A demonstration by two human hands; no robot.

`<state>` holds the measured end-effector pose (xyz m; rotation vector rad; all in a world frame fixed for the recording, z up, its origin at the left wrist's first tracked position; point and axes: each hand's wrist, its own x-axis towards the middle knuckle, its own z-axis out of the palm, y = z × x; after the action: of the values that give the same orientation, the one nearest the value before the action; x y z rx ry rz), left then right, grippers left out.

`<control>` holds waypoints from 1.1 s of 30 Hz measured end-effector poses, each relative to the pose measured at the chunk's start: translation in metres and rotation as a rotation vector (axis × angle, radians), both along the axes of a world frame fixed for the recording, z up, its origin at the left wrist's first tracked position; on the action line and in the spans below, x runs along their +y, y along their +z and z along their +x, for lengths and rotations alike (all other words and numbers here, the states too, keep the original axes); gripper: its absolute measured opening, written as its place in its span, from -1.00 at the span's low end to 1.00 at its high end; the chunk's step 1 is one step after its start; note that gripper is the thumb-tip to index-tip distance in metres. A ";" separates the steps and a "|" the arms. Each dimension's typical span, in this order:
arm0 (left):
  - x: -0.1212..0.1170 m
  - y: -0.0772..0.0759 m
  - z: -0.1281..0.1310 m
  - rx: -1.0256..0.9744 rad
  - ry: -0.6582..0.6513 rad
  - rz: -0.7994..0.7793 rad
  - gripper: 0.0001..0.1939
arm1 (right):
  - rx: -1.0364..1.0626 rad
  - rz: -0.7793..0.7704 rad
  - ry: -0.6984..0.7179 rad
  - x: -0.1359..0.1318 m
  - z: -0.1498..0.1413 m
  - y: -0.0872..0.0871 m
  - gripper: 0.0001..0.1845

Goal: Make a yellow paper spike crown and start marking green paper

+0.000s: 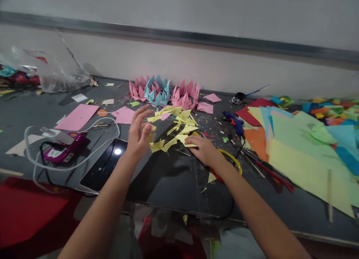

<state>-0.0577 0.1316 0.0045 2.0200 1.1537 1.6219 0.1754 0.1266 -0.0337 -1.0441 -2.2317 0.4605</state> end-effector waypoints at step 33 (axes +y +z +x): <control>0.007 0.021 0.002 0.028 0.196 -0.204 -0.79 | 0.954 -0.910 -0.324 -0.040 -0.010 0.030 -0.77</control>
<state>-0.0558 0.1381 0.0254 1.8559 1.5021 1.4952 0.1650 0.0867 -0.0036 -1.1954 -0.9476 1.5143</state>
